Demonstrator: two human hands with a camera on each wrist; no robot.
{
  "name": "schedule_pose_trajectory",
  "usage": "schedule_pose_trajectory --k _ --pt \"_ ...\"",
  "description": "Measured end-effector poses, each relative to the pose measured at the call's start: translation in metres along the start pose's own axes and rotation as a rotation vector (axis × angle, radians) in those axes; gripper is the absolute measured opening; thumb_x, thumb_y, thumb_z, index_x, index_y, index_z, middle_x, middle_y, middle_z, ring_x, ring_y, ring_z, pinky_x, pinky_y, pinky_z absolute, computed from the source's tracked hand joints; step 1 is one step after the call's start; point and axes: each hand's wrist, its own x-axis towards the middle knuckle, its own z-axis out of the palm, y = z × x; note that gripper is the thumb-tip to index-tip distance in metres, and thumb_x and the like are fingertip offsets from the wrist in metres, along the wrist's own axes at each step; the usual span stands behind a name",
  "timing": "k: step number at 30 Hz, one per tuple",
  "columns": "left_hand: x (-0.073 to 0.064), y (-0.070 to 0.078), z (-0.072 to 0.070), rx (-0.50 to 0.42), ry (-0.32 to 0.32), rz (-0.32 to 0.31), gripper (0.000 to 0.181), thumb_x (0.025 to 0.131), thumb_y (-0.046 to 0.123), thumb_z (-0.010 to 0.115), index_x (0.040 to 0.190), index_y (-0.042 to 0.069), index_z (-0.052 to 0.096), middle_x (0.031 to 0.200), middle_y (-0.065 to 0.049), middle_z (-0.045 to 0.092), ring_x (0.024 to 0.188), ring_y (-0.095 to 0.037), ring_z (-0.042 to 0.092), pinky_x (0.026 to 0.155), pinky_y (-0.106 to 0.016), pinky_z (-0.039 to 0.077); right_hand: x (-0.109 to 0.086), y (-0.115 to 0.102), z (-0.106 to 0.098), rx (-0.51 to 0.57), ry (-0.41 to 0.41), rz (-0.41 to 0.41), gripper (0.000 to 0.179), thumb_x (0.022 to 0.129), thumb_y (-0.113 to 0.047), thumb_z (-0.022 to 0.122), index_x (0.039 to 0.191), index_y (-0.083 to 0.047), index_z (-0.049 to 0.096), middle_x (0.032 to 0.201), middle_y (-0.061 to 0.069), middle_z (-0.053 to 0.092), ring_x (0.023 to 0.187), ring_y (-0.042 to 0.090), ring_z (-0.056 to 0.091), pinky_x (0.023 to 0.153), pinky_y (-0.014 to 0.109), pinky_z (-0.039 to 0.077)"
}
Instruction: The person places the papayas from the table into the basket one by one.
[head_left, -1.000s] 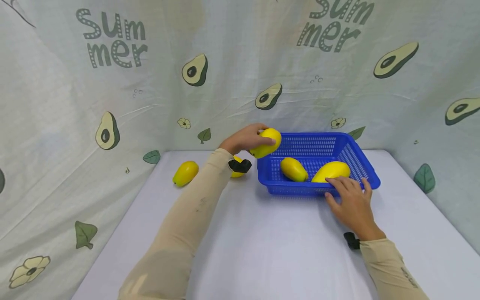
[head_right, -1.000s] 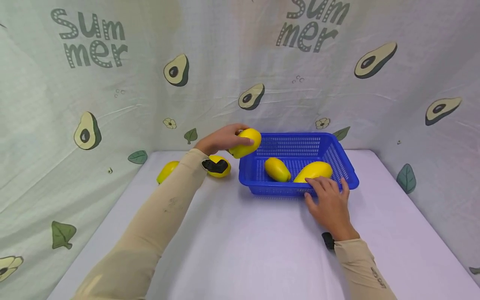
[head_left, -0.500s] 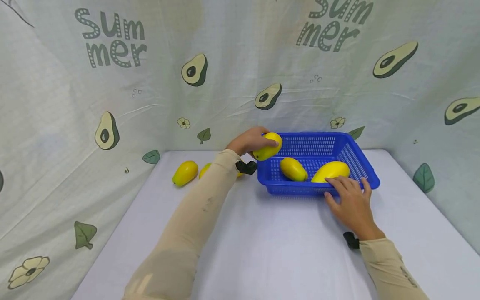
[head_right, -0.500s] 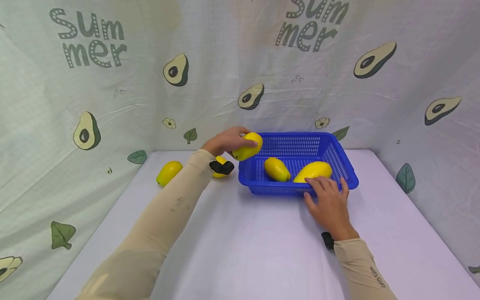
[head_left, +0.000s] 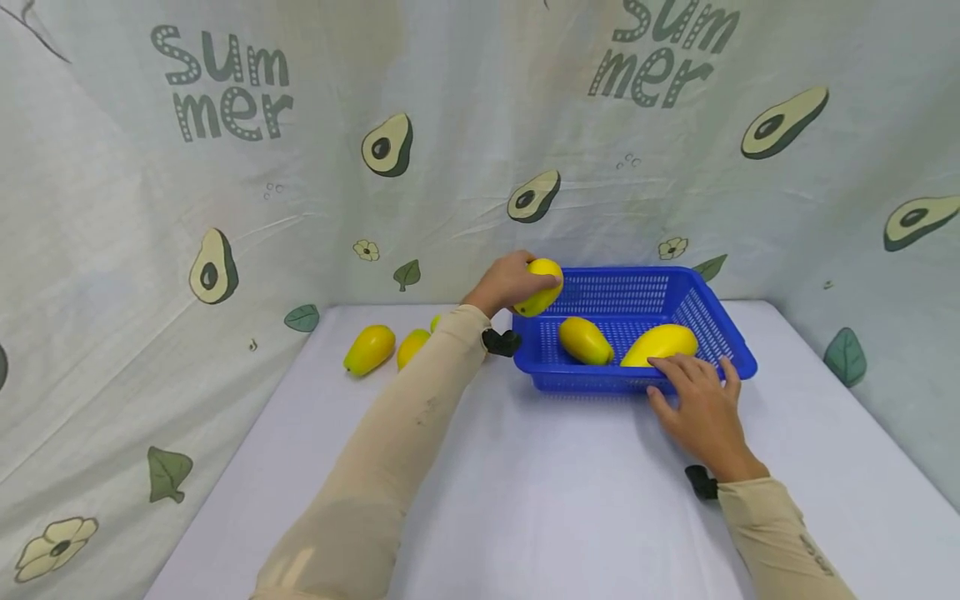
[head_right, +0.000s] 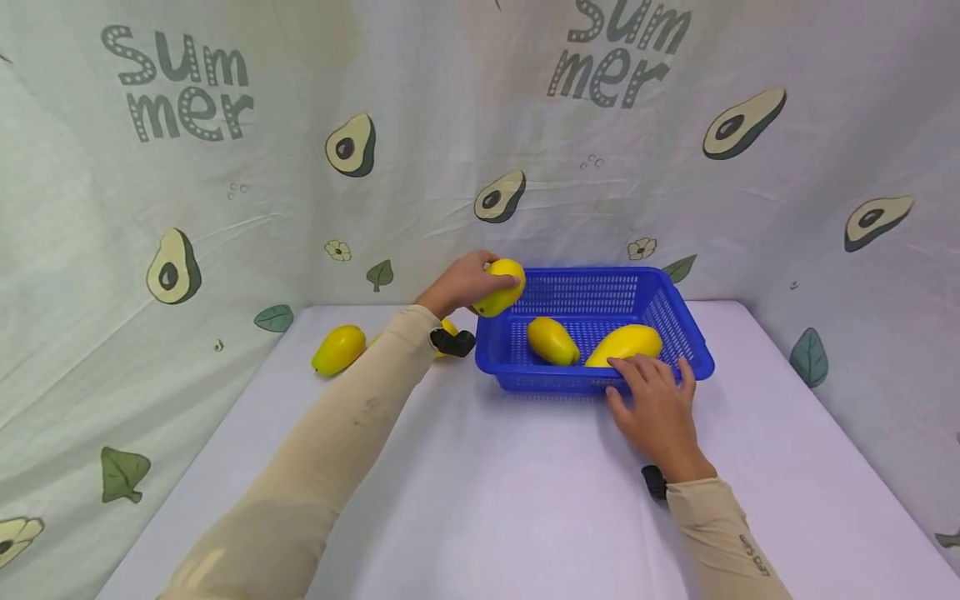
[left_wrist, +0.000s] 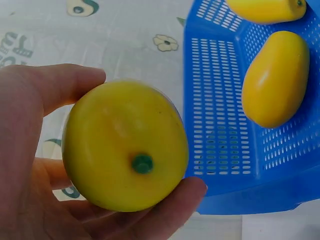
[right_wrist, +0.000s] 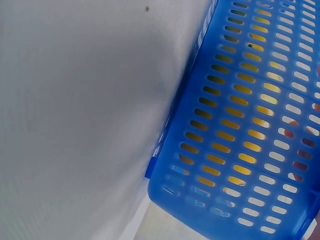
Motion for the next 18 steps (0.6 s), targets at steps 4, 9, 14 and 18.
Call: schedule_pose_trajectory --k 4,9,14,18 --pt "0.001 0.002 0.004 0.013 -0.020 -0.012 0.059 0.092 0.046 0.067 0.135 0.008 0.052 0.109 -0.009 0.060 0.092 -0.024 0.061 0.068 -0.034 0.059 -0.002 0.000 0.000 -0.009 -0.003 0.004 0.046 0.086 -0.016 0.075 0.130 -0.009 0.063 0.128 0.019 0.058 0.122 0.044 0.044 0.113 0.067 0.005" --pt "0.001 0.005 0.007 0.023 -0.082 -0.036 0.054 0.092 0.042 0.069 0.131 0.007 0.052 0.110 -0.010 0.060 0.093 -0.025 0.061 0.069 -0.035 0.060 -0.001 -0.001 0.001 -0.009 0.004 0.002 0.046 0.085 -0.015 0.076 0.128 -0.008 0.063 0.127 0.019 0.059 0.121 0.044 0.045 0.113 0.068 0.006" --pt "0.000 0.008 0.013 0.024 -0.062 -0.042 0.054 0.092 0.040 0.070 0.131 0.007 0.053 0.108 -0.009 0.060 0.091 -0.025 0.061 0.064 -0.032 0.058 -0.001 -0.001 0.001 -0.007 0.004 -0.004 0.046 0.085 -0.016 0.075 0.129 -0.009 0.063 0.127 0.019 0.059 0.122 0.044 0.045 0.113 0.068 0.007" --pt "0.001 0.010 0.017 0.041 -0.060 -0.028 0.053 0.092 0.042 0.069 0.129 0.008 0.054 0.108 -0.008 0.060 0.092 -0.024 0.061 0.065 -0.031 0.058 -0.001 0.000 0.001 -0.013 0.003 -0.002 0.046 0.085 -0.015 0.075 0.129 -0.009 0.063 0.127 0.019 0.058 0.121 0.044 0.044 0.113 0.068 0.006"
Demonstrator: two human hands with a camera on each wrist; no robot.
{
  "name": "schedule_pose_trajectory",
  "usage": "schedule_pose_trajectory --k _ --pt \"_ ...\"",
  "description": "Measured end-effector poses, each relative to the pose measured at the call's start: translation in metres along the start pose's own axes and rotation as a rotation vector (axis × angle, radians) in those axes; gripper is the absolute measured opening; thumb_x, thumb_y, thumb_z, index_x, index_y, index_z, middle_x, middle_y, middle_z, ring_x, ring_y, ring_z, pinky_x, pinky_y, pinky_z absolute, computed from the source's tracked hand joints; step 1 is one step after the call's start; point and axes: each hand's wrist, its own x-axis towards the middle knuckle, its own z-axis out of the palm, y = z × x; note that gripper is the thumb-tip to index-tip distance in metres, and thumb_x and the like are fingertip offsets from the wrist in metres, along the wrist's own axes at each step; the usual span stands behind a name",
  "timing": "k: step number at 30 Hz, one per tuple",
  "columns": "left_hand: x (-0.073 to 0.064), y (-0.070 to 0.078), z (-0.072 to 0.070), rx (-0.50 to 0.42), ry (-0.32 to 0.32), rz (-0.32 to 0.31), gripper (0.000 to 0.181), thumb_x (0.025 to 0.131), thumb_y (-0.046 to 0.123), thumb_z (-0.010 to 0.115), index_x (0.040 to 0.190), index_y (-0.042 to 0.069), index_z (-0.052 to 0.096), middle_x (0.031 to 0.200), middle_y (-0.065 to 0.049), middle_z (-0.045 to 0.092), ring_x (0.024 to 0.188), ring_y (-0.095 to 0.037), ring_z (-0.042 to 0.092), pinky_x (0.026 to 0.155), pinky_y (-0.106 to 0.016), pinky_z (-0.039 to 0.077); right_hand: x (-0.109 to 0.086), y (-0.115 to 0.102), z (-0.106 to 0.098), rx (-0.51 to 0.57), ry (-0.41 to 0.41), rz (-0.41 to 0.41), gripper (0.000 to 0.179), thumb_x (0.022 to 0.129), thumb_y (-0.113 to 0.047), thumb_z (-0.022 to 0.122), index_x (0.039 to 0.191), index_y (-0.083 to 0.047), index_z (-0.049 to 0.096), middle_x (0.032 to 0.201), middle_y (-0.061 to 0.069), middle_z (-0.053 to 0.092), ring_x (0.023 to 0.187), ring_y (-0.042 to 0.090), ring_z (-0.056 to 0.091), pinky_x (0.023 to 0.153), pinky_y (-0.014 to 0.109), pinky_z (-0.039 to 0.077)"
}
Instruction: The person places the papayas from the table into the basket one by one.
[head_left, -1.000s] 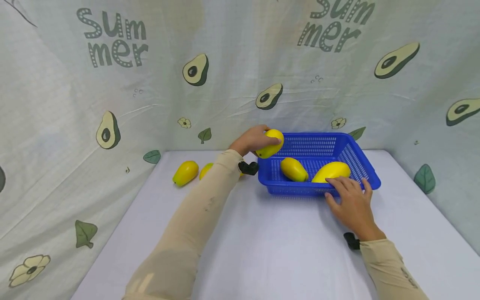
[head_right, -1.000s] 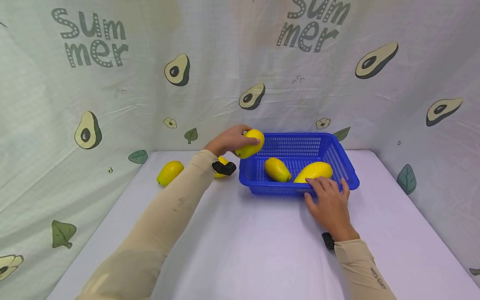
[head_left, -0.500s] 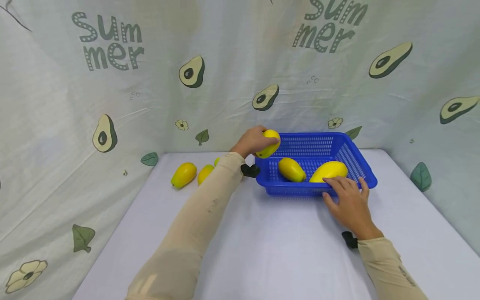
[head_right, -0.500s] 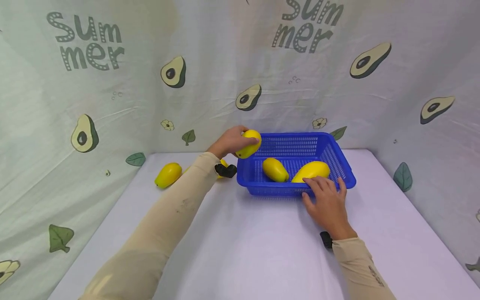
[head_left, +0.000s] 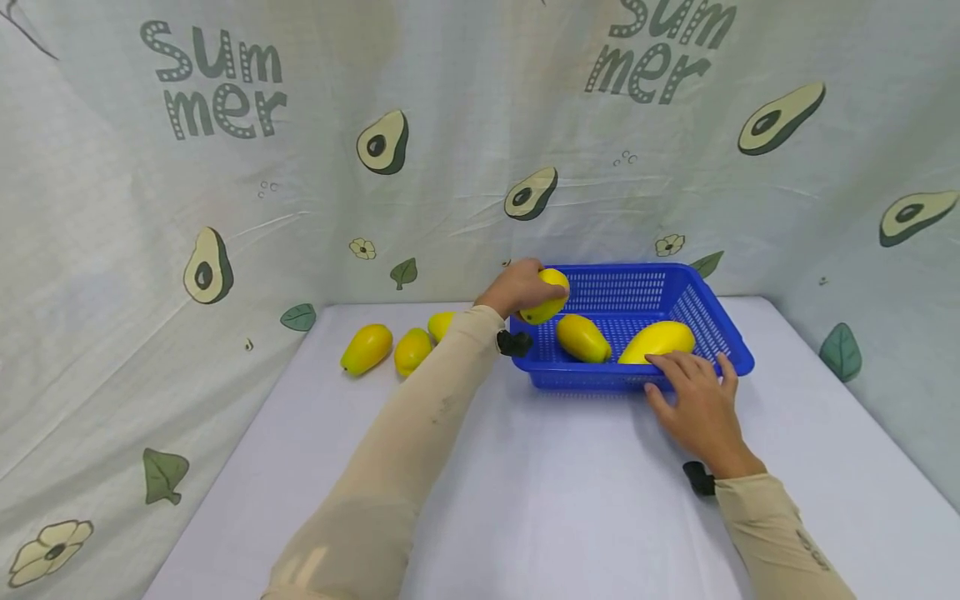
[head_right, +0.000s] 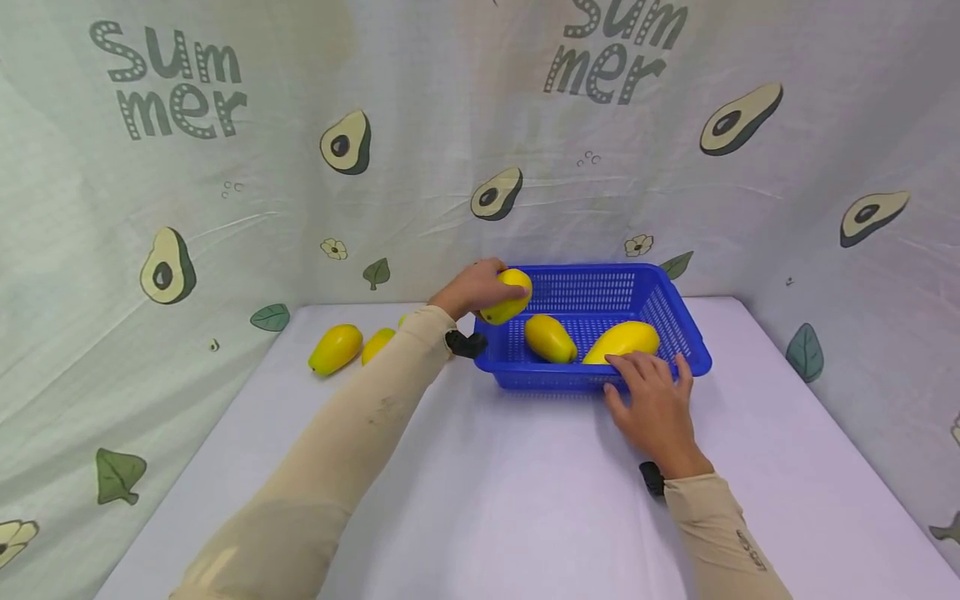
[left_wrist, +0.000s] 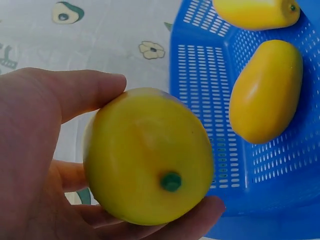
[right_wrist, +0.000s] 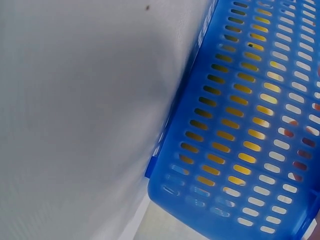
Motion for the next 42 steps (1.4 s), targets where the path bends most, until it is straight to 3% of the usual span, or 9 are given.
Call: schedule_pose_trajectory --k 6,13,20,27,37,42 --pt "-0.001 0.000 0.002 0.052 -0.055 -0.009 0.057 0.092 0.043 0.069 0.134 0.009 0.051 0.113 -0.007 0.059 0.096 -0.022 0.060 0.071 -0.031 0.058 0.000 0.001 0.001 0.003 -0.004 -0.005 0.046 0.086 -0.016 0.075 0.130 -0.010 0.063 0.127 0.018 0.058 0.120 0.044 0.045 0.113 0.068 0.007" --pt "0.001 0.002 0.004 0.050 -0.087 -0.006 0.057 0.094 0.042 0.065 0.137 0.009 0.047 0.116 -0.009 0.059 0.099 -0.024 0.060 0.076 -0.033 0.057 0.000 0.001 0.000 0.003 -0.007 0.004 0.046 0.086 -0.016 0.075 0.130 -0.010 0.063 0.127 0.018 0.058 0.121 0.044 0.045 0.113 0.068 0.006" --pt "0.004 0.002 0.003 0.039 -0.119 -0.039 0.068 0.098 0.046 0.061 0.151 0.009 0.041 0.148 -0.009 0.048 0.120 -0.027 0.056 0.089 -0.042 0.055 -0.001 0.000 0.000 0.015 -0.012 0.003 0.046 0.086 -0.016 0.075 0.130 -0.010 0.063 0.126 0.018 0.059 0.120 0.044 0.045 0.113 0.068 0.007" --pt "0.005 -0.002 -0.004 0.125 -0.095 0.060 0.059 0.099 0.046 0.058 0.143 0.008 0.051 0.145 -0.008 0.052 0.124 -0.025 0.053 0.104 -0.043 0.045 0.000 0.002 -0.002 0.009 -0.007 0.001 0.045 0.086 -0.016 0.075 0.129 -0.009 0.063 0.126 0.018 0.059 0.120 0.044 0.045 0.113 0.068 0.007" --pt "-0.011 -0.022 -0.025 0.175 -0.064 0.161 0.052 0.100 0.041 0.057 0.139 0.006 0.056 0.142 -0.010 0.055 0.124 -0.027 0.053 0.102 -0.043 0.047 0.002 0.002 -0.006 0.005 -0.009 0.003 0.045 0.085 -0.015 0.075 0.129 -0.008 0.063 0.127 0.020 0.059 0.121 0.044 0.045 0.114 0.067 0.005" --pt "-0.014 -0.039 -0.031 0.164 -0.046 0.142 0.051 0.100 0.040 0.057 0.139 0.008 0.056 0.142 -0.012 0.054 0.123 -0.027 0.055 0.100 -0.044 0.049 0.002 0.000 -0.002 0.017 -0.008 0.002 0.045 0.085 -0.015 0.075 0.128 -0.008 0.064 0.126 0.019 0.059 0.121 0.044 0.045 0.113 0.067 0.006"
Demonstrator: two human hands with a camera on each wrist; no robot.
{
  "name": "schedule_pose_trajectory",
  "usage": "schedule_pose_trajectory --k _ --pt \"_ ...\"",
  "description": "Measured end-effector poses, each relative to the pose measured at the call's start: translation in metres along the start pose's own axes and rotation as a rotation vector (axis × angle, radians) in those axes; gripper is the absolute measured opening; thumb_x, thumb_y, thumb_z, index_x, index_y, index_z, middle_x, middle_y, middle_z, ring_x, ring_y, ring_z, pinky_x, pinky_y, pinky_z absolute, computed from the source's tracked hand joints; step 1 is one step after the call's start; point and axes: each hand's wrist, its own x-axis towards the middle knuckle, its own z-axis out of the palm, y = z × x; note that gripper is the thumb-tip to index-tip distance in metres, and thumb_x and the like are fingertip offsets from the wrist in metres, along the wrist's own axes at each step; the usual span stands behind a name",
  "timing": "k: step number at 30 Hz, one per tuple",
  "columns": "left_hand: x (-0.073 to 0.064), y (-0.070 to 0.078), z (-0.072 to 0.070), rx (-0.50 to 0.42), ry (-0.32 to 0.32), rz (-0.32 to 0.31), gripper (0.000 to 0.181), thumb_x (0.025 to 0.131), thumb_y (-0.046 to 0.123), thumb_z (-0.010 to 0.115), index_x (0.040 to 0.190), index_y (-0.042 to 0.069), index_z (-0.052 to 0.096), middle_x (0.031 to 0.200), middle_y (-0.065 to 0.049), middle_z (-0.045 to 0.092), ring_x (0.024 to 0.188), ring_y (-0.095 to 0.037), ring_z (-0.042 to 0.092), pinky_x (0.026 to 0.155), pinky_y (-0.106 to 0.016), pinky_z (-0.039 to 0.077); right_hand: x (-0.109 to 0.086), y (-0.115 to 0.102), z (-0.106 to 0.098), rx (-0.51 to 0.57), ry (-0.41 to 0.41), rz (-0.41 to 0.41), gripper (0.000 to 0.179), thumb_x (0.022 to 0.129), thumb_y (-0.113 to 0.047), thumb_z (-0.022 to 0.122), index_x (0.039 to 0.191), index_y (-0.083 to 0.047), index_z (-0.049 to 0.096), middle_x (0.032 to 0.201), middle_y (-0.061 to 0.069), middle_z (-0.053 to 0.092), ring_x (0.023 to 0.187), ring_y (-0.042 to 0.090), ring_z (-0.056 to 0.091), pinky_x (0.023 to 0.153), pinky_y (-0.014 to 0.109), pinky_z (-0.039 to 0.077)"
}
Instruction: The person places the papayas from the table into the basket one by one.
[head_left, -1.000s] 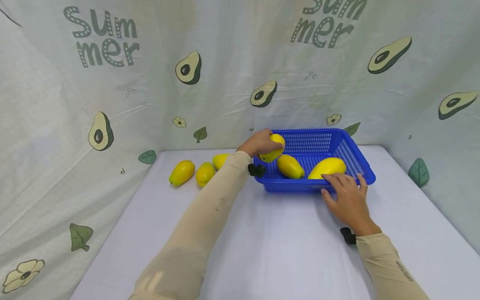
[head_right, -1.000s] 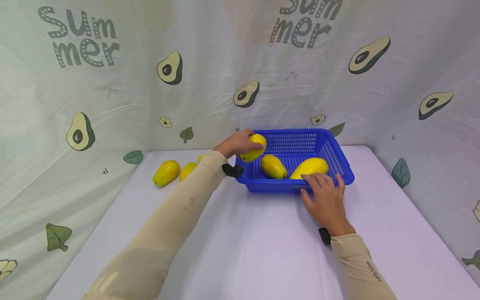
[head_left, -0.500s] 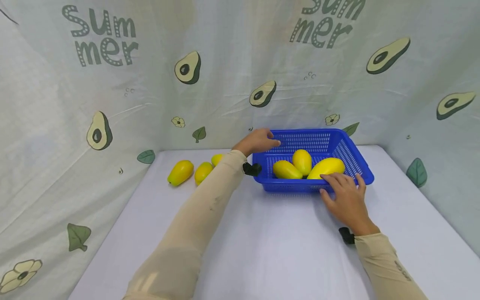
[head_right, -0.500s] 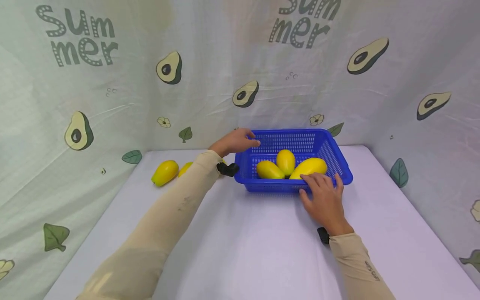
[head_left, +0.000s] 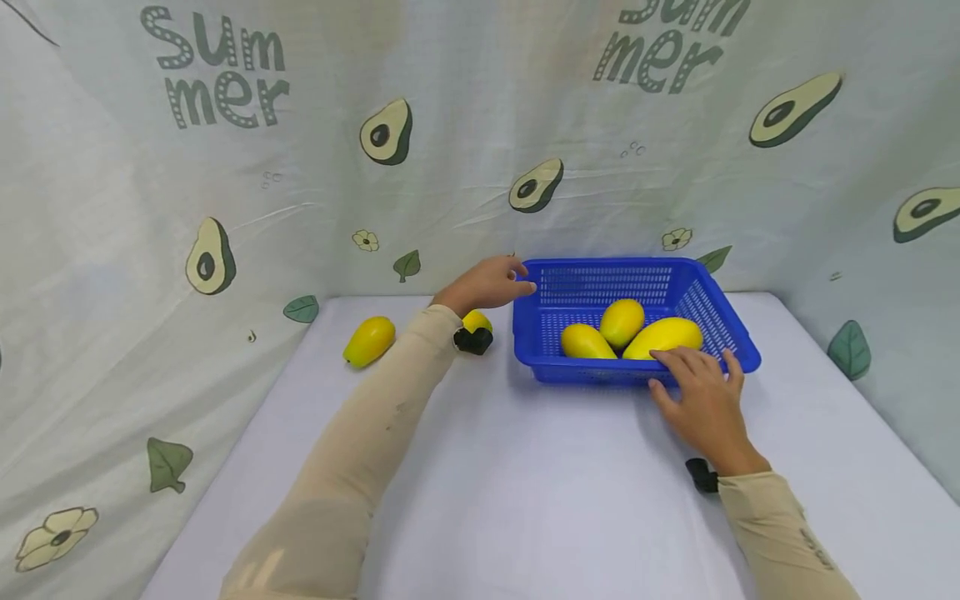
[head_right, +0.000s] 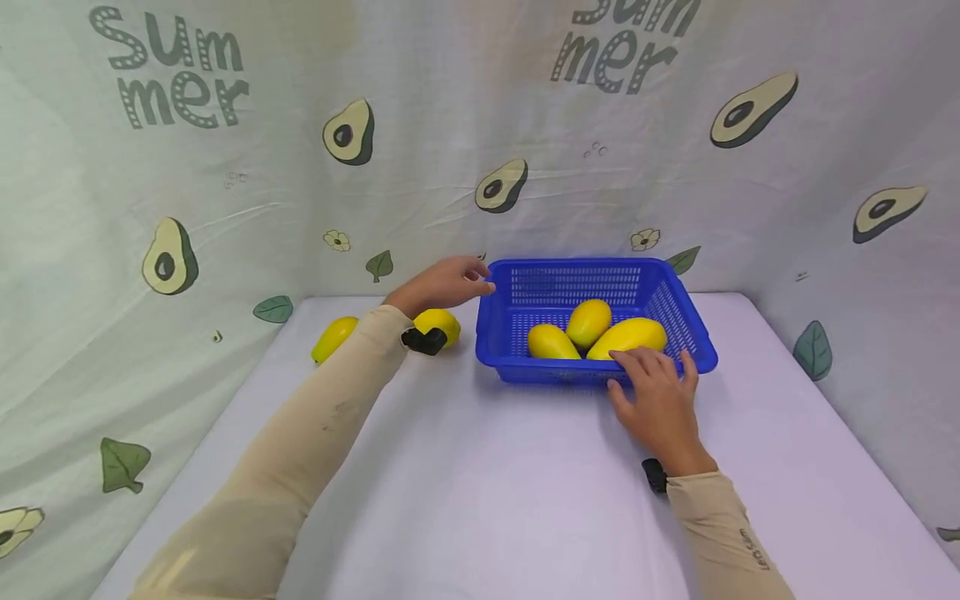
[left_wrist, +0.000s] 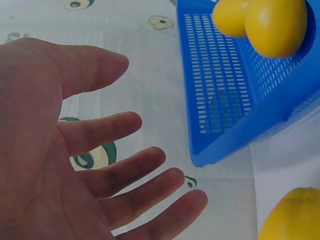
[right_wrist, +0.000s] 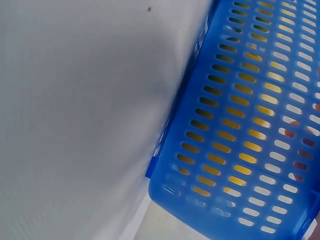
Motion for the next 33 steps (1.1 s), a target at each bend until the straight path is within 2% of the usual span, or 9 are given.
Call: schedule_pose_trajectory --k 8,14,21,24,29,33 --pt "-0.007 -0.016 0.005 -0.038 0.022 -0.021 0.050 0.100 0.041 0.057 0.138 0.009 0.056 0.138 -0.013 0.057 0.122 -0.028 0.056 0.099 -0.045 0.050 -0.003 0.000 0.001 -0.007 -0.004 0.009 0.046 0.085 -0.014 0.076 0.128 -0.008 0.063 0.126 0.020 0.058 0.120 0.044 0.045 0.114 0.067 0.005" --pt "-0.018 -0.036 -0.001 -0.038 0.049 -0.065 0.045 0.101 0.041 0.056 0.137 0.014 0.058 0.135 -0.009 0.059 0.122 -0.027 0.055 0.102 -0.045 0.047 -0.003 -0.001 0.001 -0.012 -0.011 0.004 0.046 0.085 -0.015 0.075 0.130 -0.009 0.063 0.127 0.020 0.058 0.120 0.044 0.045 0.114 0.067 0.006" --pt "-0.032 -0.057 -0.006 -0.051 0.075 -0.037 0.043 0.101 0.039 0.057 0.134 0.012 0.060 0.130 -0.008 0.062 0.119 -0.026 0.056 0.102 -0.045 0.046 -0.001 0.002 0.002 -0.009 0.014 -0.007 0.045 0.085 -0.015 0.075 0.128 -0.009 0.064 0.126 0.019 0.059 0.120 0.043 0.046 0.113 0.067 0.007" --pt "-0.035 -0.065 -0.009 -0.029 0.073 -0.057 0.042 0.100 0.040 0.057 0.133 0.014 0.060 0.129 -0.007 0.063 0.118 -0.026 0.057 0.102 -0.044 0.047 0.000 0.001 0.003 0.008 0.021 -0.015 0.044 0.085 -0.015 0.075 0.127 -0.009 0.064 0.125 0.018 0.060 0.119 0.043 0.047 0.113 0.067 0.007" --pt "-0.036 -0.076 -0.015 -0.016 0.074 -0.064 0.040 0.100 0.039 0.057 0.132 0.014 0.061 0.128 -0.008 0.063 0.117 -0.027 0.058 0.101 -0.046 0.047 0.000 -0.002 0.002 0.006 0.017 -0.010 0.044 0.085 -0.015 0.074 0.127 -0.008 0.064 0.125 0.019 0.060 0.118 0.044 0.047 0.113 0.067 0.007" --pt "-0.036 -0.085 -0.012 -0.021 0.056 -0.078 0.040 0.100 0.039 0.057 0.132 0.014 0.061 0.128 -0.009 0.063 0.116 -0.027 0.058 0.100 -0.046 0.048 0.000 -0.003 0.000 -0.003 0.001 0.004 0.044 0.086 -0.015 0.074 0.128 -0.008 0.064 0.126 0.020 0.059 0.119 0.044 0.046 0.114 0.067 0.006"
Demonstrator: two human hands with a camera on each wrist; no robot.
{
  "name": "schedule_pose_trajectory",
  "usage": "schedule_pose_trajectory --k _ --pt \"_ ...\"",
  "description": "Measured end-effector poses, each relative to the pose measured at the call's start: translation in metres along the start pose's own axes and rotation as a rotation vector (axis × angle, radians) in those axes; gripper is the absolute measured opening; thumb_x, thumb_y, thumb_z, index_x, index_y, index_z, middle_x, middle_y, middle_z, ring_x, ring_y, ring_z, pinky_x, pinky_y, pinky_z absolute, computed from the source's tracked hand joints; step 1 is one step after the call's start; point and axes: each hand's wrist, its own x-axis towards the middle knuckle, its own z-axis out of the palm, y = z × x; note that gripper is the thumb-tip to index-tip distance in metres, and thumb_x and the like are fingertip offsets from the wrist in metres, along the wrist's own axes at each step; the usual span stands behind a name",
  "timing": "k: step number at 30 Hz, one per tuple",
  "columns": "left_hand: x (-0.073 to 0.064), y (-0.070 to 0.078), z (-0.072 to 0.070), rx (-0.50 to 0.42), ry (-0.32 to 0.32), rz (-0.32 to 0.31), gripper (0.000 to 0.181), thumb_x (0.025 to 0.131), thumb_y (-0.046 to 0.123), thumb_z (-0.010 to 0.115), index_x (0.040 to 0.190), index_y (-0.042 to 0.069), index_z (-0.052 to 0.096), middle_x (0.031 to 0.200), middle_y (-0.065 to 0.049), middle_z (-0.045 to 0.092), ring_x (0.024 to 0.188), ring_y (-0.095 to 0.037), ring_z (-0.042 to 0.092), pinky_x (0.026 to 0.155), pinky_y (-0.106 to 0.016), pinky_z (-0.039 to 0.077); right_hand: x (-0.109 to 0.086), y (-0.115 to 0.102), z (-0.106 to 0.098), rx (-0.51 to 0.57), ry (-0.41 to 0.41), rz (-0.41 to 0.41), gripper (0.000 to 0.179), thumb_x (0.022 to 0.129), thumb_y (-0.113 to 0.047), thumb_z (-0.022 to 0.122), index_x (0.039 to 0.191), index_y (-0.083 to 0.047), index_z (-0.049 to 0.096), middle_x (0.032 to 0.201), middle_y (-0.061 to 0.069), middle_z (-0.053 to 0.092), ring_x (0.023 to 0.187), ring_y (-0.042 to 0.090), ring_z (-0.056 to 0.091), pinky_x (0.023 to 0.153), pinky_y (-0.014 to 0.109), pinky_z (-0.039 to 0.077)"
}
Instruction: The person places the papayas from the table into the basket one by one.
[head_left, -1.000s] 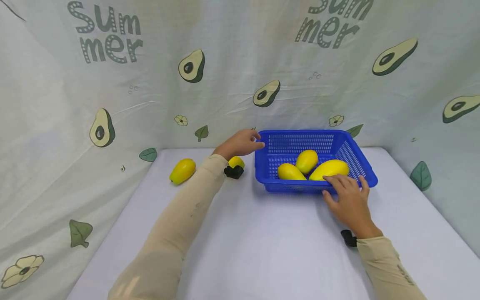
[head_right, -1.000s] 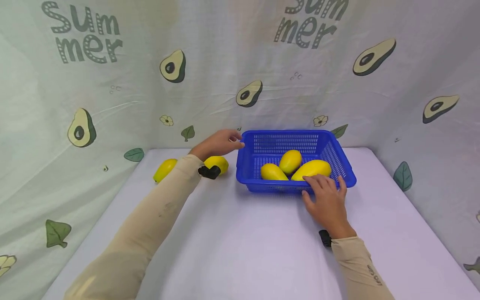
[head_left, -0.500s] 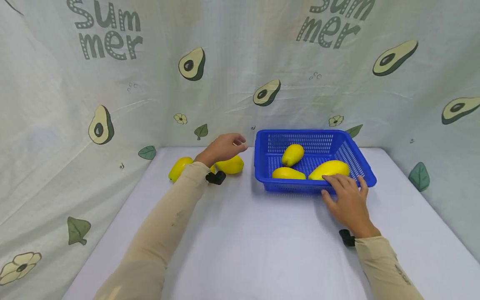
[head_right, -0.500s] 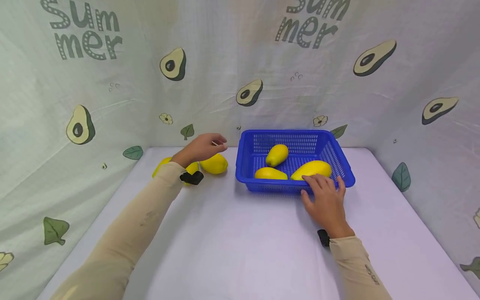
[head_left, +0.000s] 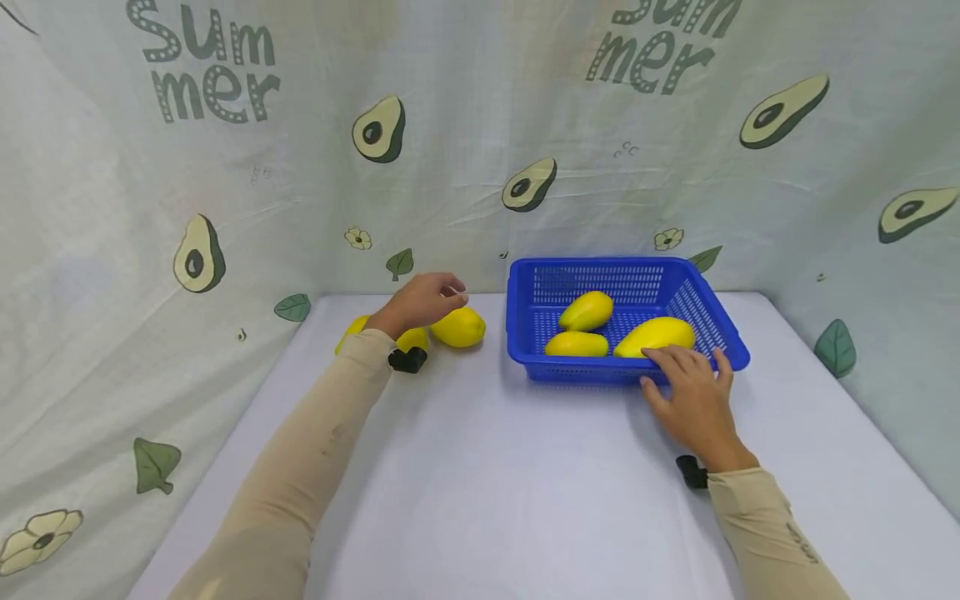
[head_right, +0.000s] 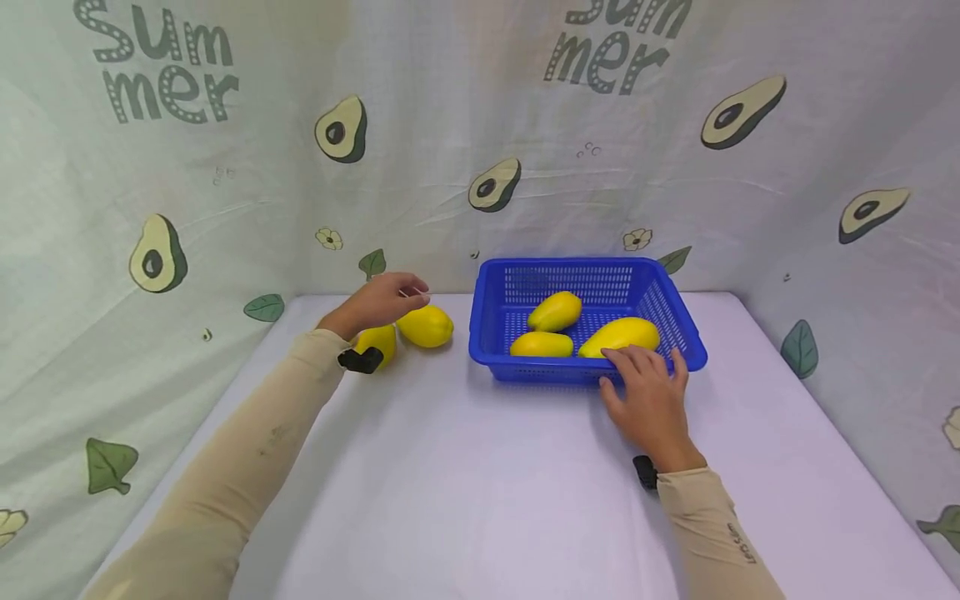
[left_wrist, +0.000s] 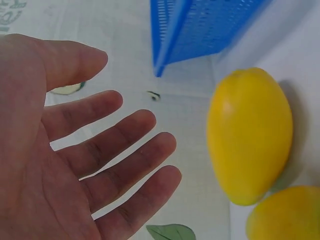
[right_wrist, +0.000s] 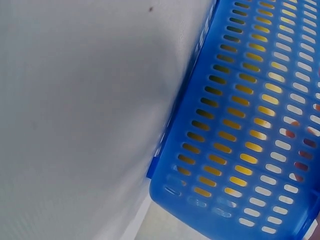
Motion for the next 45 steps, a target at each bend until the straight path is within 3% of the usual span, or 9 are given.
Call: schedule_pose_trajectory --k 9,18,30,36,45 --pt "0.006 -0.021 0.014 0.022 0.008 -0.042 0.039 0.097 0.039 0.061 0.127 0.014 0.063 0.123 -0.008 0.064 0.112 -0.027 0.059 0.097 -0.047 0.047 0.000 0.002 -0.004 -0.006 -0.017 0.011 0.045 0.086 -0.016 0.074 0.129 -0.008 0.063 0.128 0.020 0.058 0.121 0.044 0.045 0.114 0.067 0.005" --pt "0.012 -0.034 0.024 0.051 -0.002 -0.112 0.047 0.095 0.039 0.067 0.133 0.012 0.060 0.140 -0.010 0.055 0.124 -0.031 0.051 0.106 -0.052 0.040 -0.002 0.003 -0.004 -0.006 -0.005 0.000 0.045 0.086 -0.016 0.075 0.129 -0.009 0.063 0.127 0.020 0.059 0.120 0.044 0.046 0.114 0.067 0.006" --pt "0.012 -0.032 0.032 0.056 -0.005 -0.123 0.052 0.092 0.036 0.071 0.138 0.014 0.058 0.146 -0.013 0.045 0.125 -0.032 0.046 0.108 -0.053 0.038 -0.008 0.004 -0.005 -0.008 0.006 0.005 0.046 0.085 -0.015 0.075 0.129 -0.009 0.064 0.128 0.019 0.058 0.120 0.044 0.045 0.114 0.067 0.006" --pt "0.014 -0.033 0.030 0.027 0.008 -0.148 0.062 0.089 0.036 0.076 0.143 0.016 0.054 0.149 -0.014 0.041 0.123 -0.031 0.045 0.108 -0.052 0.038 -0.002 0.004 -0.003 -0.003 0.019 -0.016 0.046 0.085 -0.015 0.075 0.129 -0.009 0.064 0.127 0.019 0.059 0.120 0.044 0.045 0.113 0.067 0.007" --pt "0.025 -0.039 0.043 0.052 -0.017 -0.171 0.082 0.084 0.047 0.078 0.153 0.021 0.043 0.149 -0.017 0.036 0.125 -0.034 0.043 0.107 -0.056 0.040 -0.001 0.001 0.001 0.011 0.010 -0.009 0.045 0.084 -0.015 0.075 0.128 -0.009 0.064 0.127 0.019 0.058 0.120 0.044 0.046 0.113 0.068 0.007"
